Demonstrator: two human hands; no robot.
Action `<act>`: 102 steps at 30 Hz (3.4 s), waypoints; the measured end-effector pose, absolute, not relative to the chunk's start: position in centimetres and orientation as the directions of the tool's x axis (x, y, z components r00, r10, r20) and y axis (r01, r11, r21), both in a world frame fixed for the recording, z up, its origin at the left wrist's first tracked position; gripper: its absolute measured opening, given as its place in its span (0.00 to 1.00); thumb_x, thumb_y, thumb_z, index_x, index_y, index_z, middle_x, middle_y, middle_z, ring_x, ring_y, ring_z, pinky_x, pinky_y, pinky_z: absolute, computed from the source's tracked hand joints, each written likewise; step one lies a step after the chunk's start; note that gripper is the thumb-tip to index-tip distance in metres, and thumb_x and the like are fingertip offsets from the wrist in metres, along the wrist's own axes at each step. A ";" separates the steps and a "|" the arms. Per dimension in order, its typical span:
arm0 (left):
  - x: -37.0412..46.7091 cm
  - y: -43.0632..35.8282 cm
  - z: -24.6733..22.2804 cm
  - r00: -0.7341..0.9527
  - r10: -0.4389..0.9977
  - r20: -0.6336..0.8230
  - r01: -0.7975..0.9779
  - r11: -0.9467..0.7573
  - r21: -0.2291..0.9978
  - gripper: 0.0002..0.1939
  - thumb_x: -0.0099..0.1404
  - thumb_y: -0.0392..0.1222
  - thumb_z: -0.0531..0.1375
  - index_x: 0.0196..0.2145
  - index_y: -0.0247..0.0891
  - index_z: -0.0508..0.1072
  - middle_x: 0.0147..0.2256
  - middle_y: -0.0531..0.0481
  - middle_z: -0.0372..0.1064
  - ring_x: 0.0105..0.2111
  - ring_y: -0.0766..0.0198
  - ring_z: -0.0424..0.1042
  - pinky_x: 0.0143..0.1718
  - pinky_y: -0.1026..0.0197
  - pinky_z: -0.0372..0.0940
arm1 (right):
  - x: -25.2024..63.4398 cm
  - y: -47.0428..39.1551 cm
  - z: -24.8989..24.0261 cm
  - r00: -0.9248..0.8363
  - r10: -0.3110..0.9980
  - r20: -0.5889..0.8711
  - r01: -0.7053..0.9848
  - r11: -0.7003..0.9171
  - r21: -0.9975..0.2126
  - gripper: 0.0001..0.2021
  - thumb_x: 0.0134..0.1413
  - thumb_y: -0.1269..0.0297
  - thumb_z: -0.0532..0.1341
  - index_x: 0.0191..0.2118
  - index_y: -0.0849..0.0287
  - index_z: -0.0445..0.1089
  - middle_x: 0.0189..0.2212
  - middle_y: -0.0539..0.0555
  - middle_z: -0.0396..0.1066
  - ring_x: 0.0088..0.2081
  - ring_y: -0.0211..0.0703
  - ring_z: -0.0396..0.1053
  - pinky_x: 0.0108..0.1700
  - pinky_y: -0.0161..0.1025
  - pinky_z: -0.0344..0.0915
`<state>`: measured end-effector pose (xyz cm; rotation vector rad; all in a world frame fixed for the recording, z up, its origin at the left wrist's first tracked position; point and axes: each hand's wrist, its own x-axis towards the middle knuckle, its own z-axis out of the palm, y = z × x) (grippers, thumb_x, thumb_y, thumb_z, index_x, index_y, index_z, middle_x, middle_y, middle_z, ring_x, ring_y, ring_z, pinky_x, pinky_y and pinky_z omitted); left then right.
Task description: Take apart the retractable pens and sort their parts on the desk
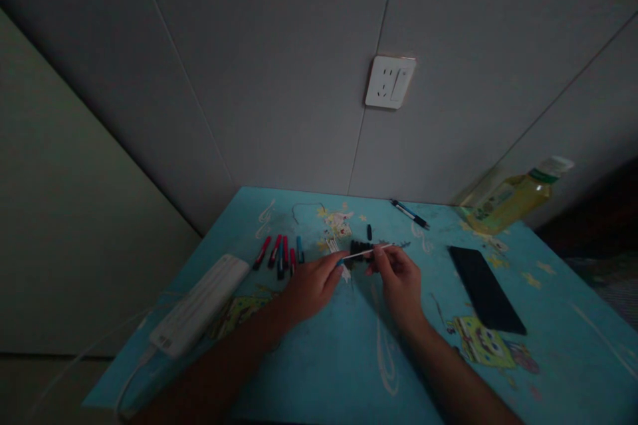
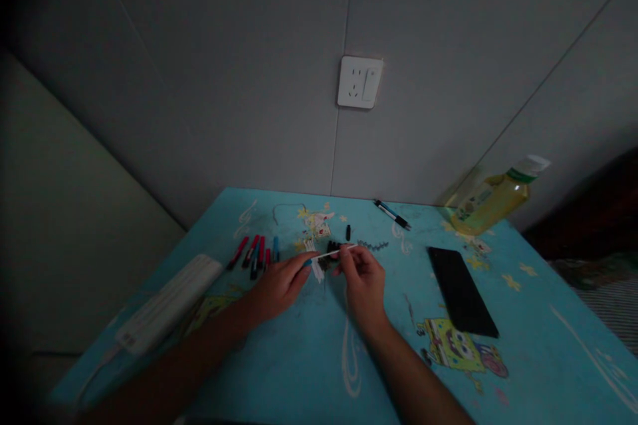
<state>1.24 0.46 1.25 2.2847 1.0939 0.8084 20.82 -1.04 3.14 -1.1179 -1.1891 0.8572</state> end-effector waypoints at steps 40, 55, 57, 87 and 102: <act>-0.8 2.9 0.3 0.455 0.801 0.390 0.757 -0.579 0.305 0.13 0.74 0.42 0.47 0.41 0.39 0.71 0.34 0.48 0.74 0.32 0.63 0.73 0.35 0.62 0.62 | 20.7 0.3 0.3 -0.173 0.899 0.402 0.704 0.399 -0.588 0.10 0.64 0.61 0.58 0.44 0.55 0.76 0.38 0.57 0.72 0.41 0.48 0.70 0.47 0.43 0.65; -0.4 2.6 0.2 0.524 0.797 0.299 0.747 -0.599 0.287 0.16 0.75 0.44 0.46 0.55 0.45 0.68 0.38 0.49 0.77 0.35 0.62 0.76 0.37 0.62 0.64 | 20.0 0.7 -0.9 -0.185 0.891 0.414 0.806 0.378 -0.454 0.08 0.63 0.63 0.59 0.37 0.55 0.76 0.34 0.56 0.71 0.38 0.45 0.68 0.43 0.40 0.64; -0.3 2.4 0.2 0.553 0.780 0.293 0.735 -0.622 0.269 0.15 0.74 0.42 0.48 0.53 0.45 0.68 0.40 0.49 0.76 0.37 0.61 0.76 0.38 0.61 0.64 | 20.3 0.7 -0.7 -0.161 0.894 0.419 0.787 0.372 -0.493 0.08 0.63 0.63 0.59 0.37 0.56 0.75 0.35 0.56 0.72 0.39 0.46 0.69 0.45 0.41 0.64; -0.5 2.0 1.0 0.599 0.743 0.298 0.682 -0.669 0.296 0.19 0.74 0.41 0.49 0.60 0.48 0.63 0.40 0.49 0.77 0.36 0.61 0.77 0.38 0.60 0.67 | 21.6 -0.4 0.9 -0.100 0.911 0.399 0.421 0.403 -0.813 0.10 0.61 0.59 0.61 0.45 0.52 0.76 0.38 0.54 0.76 0.36 0.45 0.72 0.40 0.41 0.69; -0.5 1.8 0.9 0.580 0.760 0.294 0.734 -0.644 0.215 0.16 0.74 0.42 0.48 0.52 0.45 0.71 0.38 0.46 0.75 0.35 0.59 0.75 0.38 0.58 0.66 | 21.7 -0.5 1.6 -0.129 0.898 0.420 0.407 0.434 -0.804 0.08 0.63 0.61 0.60 0.42 0.52 0.77 0.40 0.55 0.76 0.40 0.45 0.73 0.44 0.42 0.69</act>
